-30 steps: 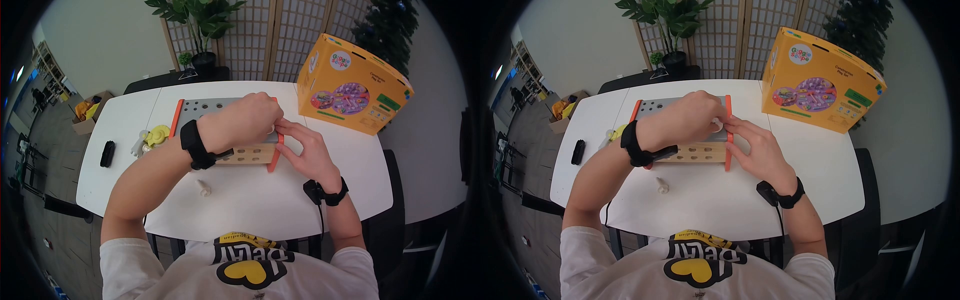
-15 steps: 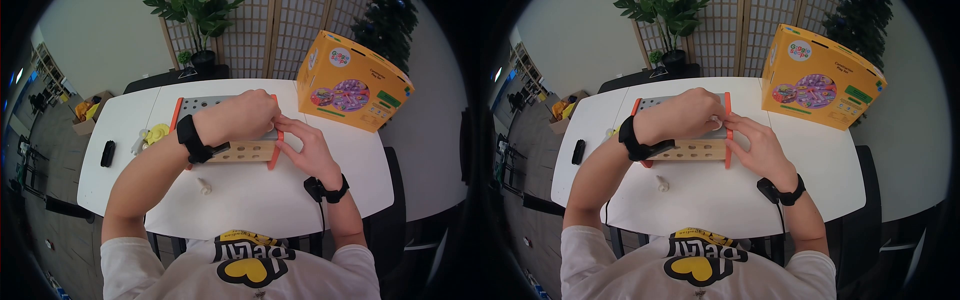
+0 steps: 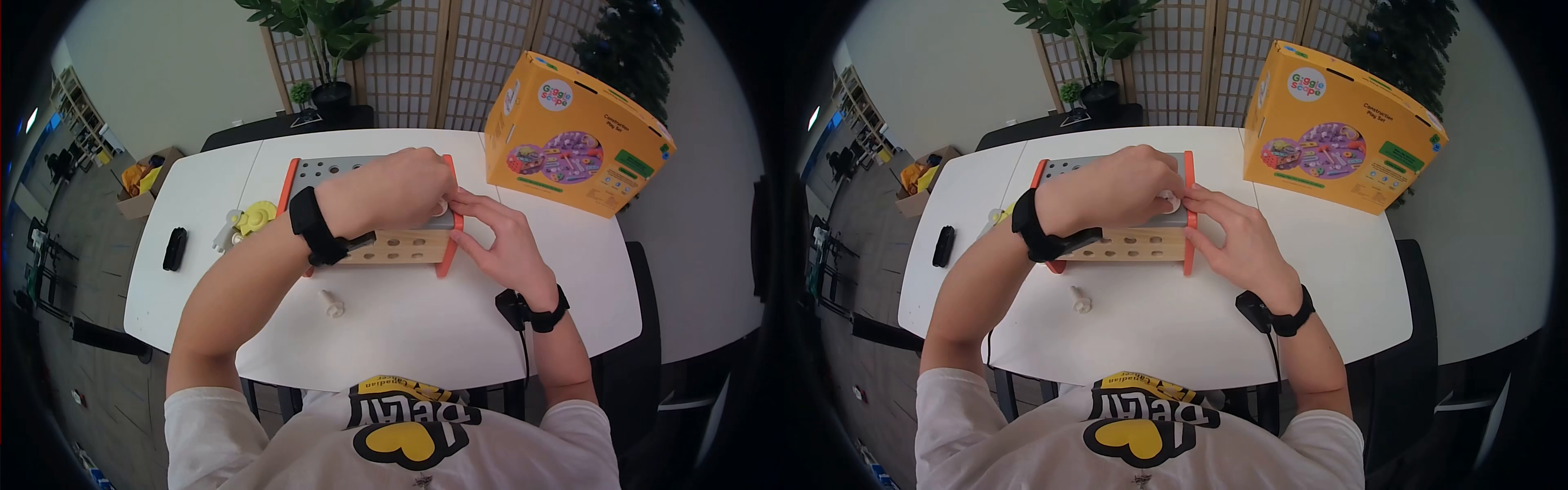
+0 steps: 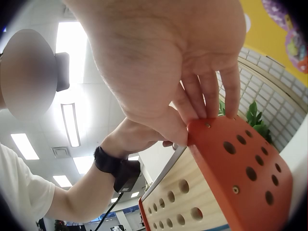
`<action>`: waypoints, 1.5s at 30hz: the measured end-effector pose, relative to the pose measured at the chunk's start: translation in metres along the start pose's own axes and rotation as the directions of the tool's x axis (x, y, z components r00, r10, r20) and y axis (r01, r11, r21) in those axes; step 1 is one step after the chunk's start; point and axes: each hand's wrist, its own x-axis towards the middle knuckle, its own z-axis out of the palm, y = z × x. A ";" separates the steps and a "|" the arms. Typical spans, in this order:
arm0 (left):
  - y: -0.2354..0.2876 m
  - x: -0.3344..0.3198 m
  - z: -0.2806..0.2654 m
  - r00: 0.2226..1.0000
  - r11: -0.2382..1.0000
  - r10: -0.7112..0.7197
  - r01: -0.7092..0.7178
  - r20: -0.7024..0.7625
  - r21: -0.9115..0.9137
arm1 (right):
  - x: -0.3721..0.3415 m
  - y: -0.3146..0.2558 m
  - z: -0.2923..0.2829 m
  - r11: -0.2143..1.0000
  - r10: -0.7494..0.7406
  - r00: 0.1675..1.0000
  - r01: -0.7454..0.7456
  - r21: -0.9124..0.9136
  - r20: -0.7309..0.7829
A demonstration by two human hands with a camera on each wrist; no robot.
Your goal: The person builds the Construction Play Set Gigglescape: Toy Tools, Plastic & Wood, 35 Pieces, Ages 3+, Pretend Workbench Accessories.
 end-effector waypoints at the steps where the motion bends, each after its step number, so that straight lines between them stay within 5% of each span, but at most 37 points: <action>1: -0.006 -0.001 0.002 0.993 0.994 0.106 -0.108 -0.049 -0.032 | 0.000 -0.001 0.000 1.000 0.004 1.000 -0.004 -0.002 0.004; 2: -0.010 -0.001 0.003 0.973 0.975 0.209 -0.216 -0.101 -0.059 | 0.000 -0.001 -0.001 1.000 0.007 1.000 -0.007 -0.005 0.009; 5: -0.006 -0.001 -0.012 0.987 0.965 0.134 -0.110 0.086 -0.239 | 0.001 -0.001 -0.001 1.000 0.023 1.000 -0.023 -0.008 0.019; 8: -0.006 -0.004 -0.006 0.982 0.941 0.101 -0.146 -0.157 -0.305 | 0.000 -0.001 0.000 1.000 0.025 1.000 -0.025 0.007 0.010; 11: 0.011 -0.004 -0.013 0.980 0.980 -0.199 0.199 -0.010 -0.022 | 0.000 -0.001 0.000 1.000 0.014 1.000 -0.014 0.011 0.006; 14: 0.012 -0.007 -0.001 0.986 0.984 -0.164 0.165 -0.022 0.068 | 0.000 0.000 0.000 1.000 0.004 1.000 -0.004 0.004 0.006; 20: -0.004 -0.012 0.009 0.990 0.984 0.084 -0.100 -0.110 -0.145 | 0.000 0.000 -0.001 1.000 0.017 1.000 -0.017 0.015 0.017; 23: -0.006 -0.014 0.013 0.991 0.929 -0.014 -0.037 -0.136 -0.369 | 0.000 -0.001 0.000 0.999 0.032 0.999 -0.032 0.018 0.012; 26: 0.003 -0.015 0.016 0.918 0.971 -0.068 -0.029 -0.390 -0.238 | 0.000 0.000 0.000 1.000 0.020 1.000 -0.020 0.016 0.000; 29: 0.013 -0.017 0.012 0.957 0.980 -0.197 0.190 -0.213 -0.053 | 0.000 -0.002 0.000 1.000 0.004 1.000 -0.004 0.010 -0.002; 32: 0.008 -0.015 0.019 0.968 0.991 -0.135 0.130 -0.211 -0.039 | 0.000 -0.002 0.001 1.000 0.012 1.000 -0.012 0.013 0.001; 35: -0.007 -0.013 0.025 0.982 0.986 0.008 -0.039 -0.190 -0.160 | 0.000 0.000 0.000 1.000 0.009 1.000 -0.009 0.020 0.010; 38: -0.006 -0.015 0.026 0.968 0.928 0.003 -0.097 -0.251 -0.361 | 0.000 -0.001 -0.001 0.999 0.030 0.999 -0.030 0.019 0.014; 41: 0.003 -0.018 0.022 0.905 0.964 -0.020 -0.095 -0.425 -0.247 | 0.000 0.000 0.001 1.000 0.018 1.000 -0.018 0.016 -0.004; 45: 0.010 -0.019 0.023 0.934 0.981 -0.167 0.125 -0.317 -0.148 | 0.000 0.000 0.001 1.000 -0.007 1.000 0.007 0.012 -0.011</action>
